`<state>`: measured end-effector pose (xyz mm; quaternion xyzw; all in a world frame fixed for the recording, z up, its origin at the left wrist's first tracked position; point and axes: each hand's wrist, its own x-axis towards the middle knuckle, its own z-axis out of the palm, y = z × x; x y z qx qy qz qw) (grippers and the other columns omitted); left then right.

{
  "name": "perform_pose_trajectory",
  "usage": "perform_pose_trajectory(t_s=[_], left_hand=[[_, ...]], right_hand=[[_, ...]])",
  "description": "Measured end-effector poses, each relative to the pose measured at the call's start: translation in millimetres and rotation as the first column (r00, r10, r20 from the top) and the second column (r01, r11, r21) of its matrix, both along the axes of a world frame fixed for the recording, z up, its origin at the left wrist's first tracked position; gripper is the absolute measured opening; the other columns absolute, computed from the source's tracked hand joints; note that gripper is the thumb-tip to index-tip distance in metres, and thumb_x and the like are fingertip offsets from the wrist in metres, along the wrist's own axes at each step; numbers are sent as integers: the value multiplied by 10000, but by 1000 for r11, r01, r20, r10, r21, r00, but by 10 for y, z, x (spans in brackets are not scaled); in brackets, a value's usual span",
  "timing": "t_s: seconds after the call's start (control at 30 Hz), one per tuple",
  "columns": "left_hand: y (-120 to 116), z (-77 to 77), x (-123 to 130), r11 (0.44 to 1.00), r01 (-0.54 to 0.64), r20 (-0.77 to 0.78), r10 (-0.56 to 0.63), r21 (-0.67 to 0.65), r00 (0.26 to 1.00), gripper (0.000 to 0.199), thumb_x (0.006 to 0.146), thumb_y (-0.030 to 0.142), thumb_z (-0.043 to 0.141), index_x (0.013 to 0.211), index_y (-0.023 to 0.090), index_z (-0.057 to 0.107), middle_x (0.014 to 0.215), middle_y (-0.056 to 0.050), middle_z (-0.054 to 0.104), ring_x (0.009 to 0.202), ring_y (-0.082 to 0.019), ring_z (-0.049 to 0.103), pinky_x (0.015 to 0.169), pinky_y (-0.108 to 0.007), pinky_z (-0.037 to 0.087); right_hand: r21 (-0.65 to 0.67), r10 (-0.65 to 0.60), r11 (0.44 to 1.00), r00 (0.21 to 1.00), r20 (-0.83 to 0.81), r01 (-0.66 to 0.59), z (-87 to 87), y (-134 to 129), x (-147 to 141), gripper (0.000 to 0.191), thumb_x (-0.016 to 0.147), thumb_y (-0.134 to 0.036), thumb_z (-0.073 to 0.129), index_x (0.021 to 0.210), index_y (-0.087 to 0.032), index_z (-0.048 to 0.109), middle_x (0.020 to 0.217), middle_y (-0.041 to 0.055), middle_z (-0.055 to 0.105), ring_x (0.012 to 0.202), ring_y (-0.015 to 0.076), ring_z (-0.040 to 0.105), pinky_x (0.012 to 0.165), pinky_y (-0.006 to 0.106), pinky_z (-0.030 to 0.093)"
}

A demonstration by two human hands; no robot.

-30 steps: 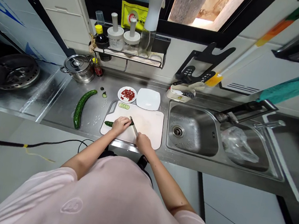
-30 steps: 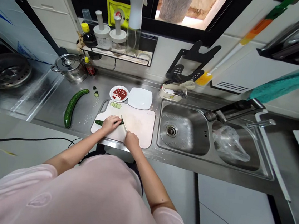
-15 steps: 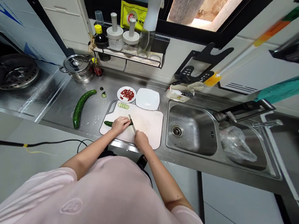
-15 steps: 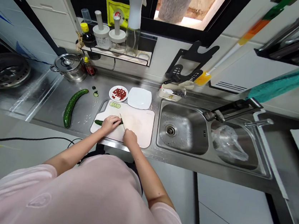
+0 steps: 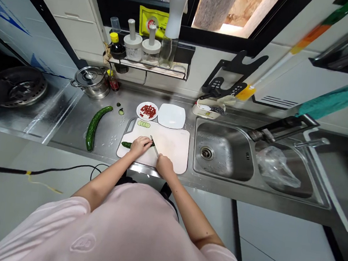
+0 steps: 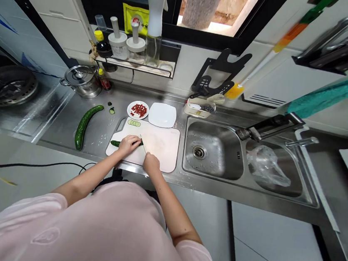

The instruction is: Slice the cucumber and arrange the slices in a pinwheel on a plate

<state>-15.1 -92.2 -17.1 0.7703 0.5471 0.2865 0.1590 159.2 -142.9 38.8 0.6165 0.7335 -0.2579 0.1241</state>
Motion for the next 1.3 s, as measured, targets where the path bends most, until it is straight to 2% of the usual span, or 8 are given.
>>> perform_pose_trajectory(t_s=[0.23, 0.63, 0.83, 1.07, 1.3], left_hand=[[-2, -12, -1, 1000, -7, 6, 7, -5, 1000, 185, 880, 300, 517, 931, 239, 685, 959, -32, 674, 922, -163, 584, 839, -306, 460], [-9, 12, 13, 1000, -5, -5, 5, 4, 1000, 193, 886, 298, 504, 923, 234, 682, 944, -36, 674, 909, -165, 585, 836, -314, 460], [-11, 20, 8, 1000, -2, -2, 2, 1, 1000, 191, 887, 300, 504, 919, 235, 681, 936, -32, 674, 904, -166, 589, 828, -312, 463], [-6, 9, 14, 1000, -6, 13, 6, 11, 1000, 180, 884, 295, 513, 922, 236, 678, 931, -30, 675, 908, -159, 589, 834, -306, 462], [-5, 22, 16, 1000, 0, 8, 0, 2, 1000, 187, 889, 302, 505, 920, 235, 677, 933, -29, 675, 907, -160, 587, 839, -309, 462]], right_hand=[[-19, -25, 1000, 1000, 19, 25, -19, -77, 43, 204, 902, -124, 390, 1051, -123, 529, 968, 153, 648, 912, 216, 635, 732, 275, 432], [44, -35, 998, 999, -10, 35, -36, 169, -133, 241, 895, -84, 345, 1050, -117, 528, 966, 148, 655, 920, 212, 635, 740, 276, 437], [20, -24, 1000, 1000, 10, 23, -26, 89, -87, 220, 900, -104, 363, 1054, -124, 518, 962, 154, 653, 903, 217, 641, 709, 276, 441], [32, -39, 999, 999, 26, 38, -112, -83, 12, 202, 899, -126, 365, 1025, -125, 522, 922, 148, 656, 872, 221, 644, 707, 280, 441], [47, -42, 998, 999, 5, 41, -136, 45, -73, 211, 893, -101, 363, 1041, -123, 513, 939, 148, 656, 886, 220, 642, 716, 282, 441]])
